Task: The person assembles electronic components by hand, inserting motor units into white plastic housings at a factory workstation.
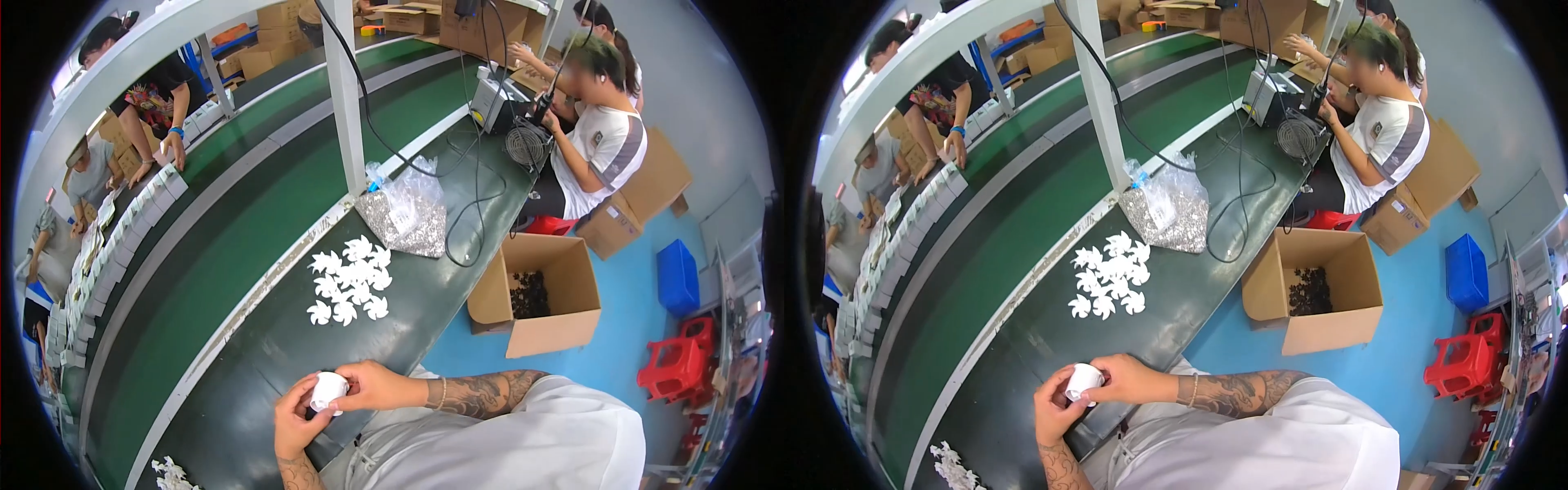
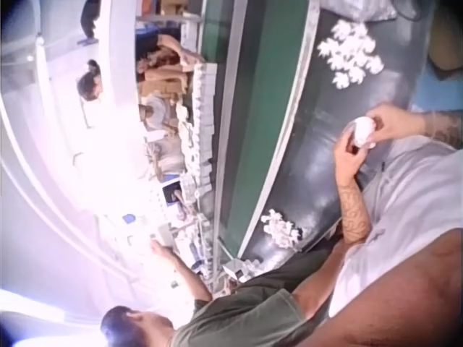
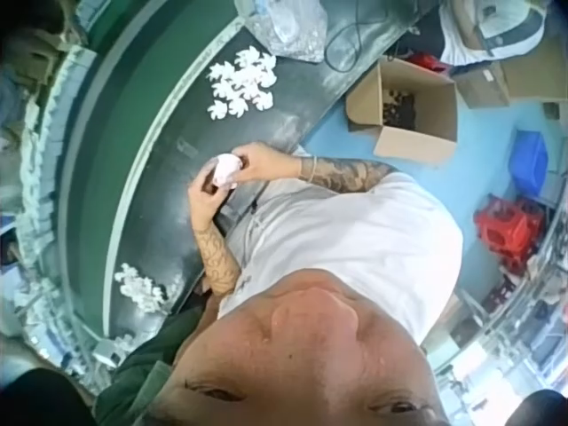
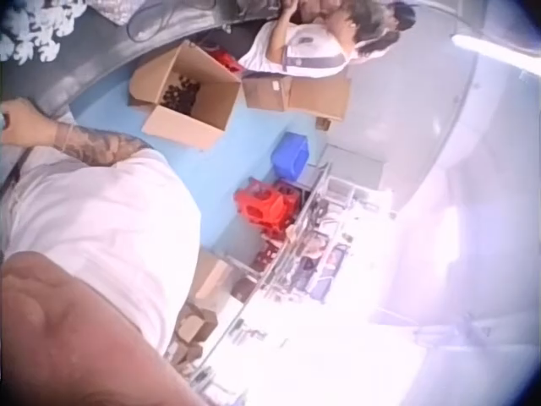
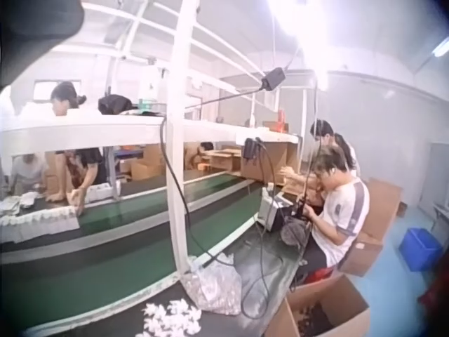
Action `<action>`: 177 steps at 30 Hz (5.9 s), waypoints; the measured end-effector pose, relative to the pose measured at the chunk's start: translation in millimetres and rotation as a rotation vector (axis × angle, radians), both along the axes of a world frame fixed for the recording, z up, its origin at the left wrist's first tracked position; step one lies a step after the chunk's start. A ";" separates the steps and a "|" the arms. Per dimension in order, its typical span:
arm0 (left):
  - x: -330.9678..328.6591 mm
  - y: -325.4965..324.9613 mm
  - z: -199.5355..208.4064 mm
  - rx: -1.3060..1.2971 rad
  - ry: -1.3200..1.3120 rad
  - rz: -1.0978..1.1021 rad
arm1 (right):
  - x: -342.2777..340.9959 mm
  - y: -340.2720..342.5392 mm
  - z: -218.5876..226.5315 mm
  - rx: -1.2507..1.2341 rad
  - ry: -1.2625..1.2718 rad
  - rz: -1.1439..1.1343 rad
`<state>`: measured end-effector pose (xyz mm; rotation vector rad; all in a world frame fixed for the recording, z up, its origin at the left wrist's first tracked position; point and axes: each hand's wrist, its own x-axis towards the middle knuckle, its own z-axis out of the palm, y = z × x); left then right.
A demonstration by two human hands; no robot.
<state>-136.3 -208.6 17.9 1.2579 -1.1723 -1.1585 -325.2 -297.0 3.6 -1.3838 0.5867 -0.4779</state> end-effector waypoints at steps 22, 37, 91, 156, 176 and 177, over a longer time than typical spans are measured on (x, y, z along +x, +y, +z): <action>3.0 10.5 -14.5 0.021 0.264 0.069 | 12.6 22.7 1.6 -0.042 -0.031 -0.200; -0.9 10.4 -7.2 0.037 0.218 0.071 | 20.8 28.0 -12.6 -0.072 -0.094 -0.296; -1.7 5.3 -6.8 0.017 0.258 0.096 | 10.9 16.9 1.4 -0.103 -0.045 -0.235; 0.0 8.7 -7.4 0.051 0.149 0.080 | 17.2 25.3 0.6 -0.098 0.059 -0.223; 1.7 9.2 -9.3 -0.011 0.171 0.104 | 19.5 26.2 1.8 -0.111 0.046 -0.254; 1.7 9.8 -8.7 -0.011 0.170 0.107 | 19.8 26.4 2.5 -0.110 0.046 -0.252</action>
